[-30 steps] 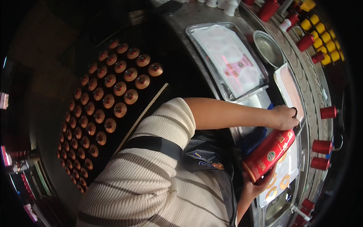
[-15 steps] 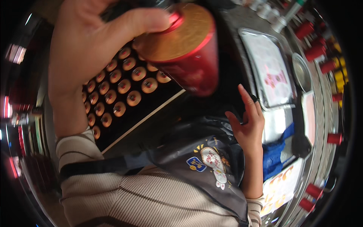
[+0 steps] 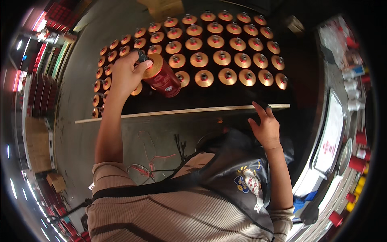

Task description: The person applies a gold circular label to the neck of a red cylindrical container, then wipes the container with a blue cloth. The person repeats this process with a second container, applying a label and wiping it clean.

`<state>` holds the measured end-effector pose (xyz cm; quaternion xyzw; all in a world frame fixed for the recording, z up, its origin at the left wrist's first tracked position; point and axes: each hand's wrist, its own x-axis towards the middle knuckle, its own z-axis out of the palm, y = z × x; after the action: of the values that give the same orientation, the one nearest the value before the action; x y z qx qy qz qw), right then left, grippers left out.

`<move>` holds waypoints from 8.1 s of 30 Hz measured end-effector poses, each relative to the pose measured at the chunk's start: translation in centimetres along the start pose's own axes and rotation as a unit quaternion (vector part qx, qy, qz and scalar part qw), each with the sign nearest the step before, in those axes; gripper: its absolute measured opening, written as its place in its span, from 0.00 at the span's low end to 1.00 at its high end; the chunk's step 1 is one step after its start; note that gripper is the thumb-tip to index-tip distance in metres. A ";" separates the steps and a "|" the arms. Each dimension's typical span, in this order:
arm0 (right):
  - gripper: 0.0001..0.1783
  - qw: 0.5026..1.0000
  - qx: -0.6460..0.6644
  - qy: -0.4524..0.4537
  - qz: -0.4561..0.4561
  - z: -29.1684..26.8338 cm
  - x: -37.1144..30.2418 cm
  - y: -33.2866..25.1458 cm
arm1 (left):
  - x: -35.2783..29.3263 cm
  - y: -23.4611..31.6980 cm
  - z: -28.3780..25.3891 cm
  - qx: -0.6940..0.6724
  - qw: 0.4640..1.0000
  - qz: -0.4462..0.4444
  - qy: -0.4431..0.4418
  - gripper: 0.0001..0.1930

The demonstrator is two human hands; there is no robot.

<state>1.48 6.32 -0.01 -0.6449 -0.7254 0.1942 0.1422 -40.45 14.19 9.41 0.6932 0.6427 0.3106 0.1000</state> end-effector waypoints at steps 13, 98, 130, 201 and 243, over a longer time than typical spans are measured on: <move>0.25 0.999 -0.035 -0.022 -0.024 1.4 0.9 2.2 | -9.3 -10.5 -0.1 0.146 0.962 -0.223 0.057 0.14; 0.16 0.416 0.227 0.696 0.540 -10.3 -45.0 12.5 | -14.5 74.4 33.8 -0.534 0.396 0.506 -0.550 0.42; 0.26 0.672 0.013 0.329 0.663 -12.7 -56.7 25.7 | -10.2 50.6 28.8 -0.315 0.535 0.386 -0.683 0.46; 0.43 0.567 0.447 0.639 0.264 -20.8 -24.0 11.8 | -9.6 54.5 29.4 -0.531 0.392 0.099 -0.745 0.34; 0.41 0.594 0.443 0.620 0.259 -20.1 -24.6 12.1 | -10.6 54.5 30.0 -0.542 0.359 0.087 -0.755 0.34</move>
<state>24.49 -14.96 13.22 -0.6282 -0.0892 0.0740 0.7694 21.68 3.50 11.92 0.4847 -0.0737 -0.0545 0.8698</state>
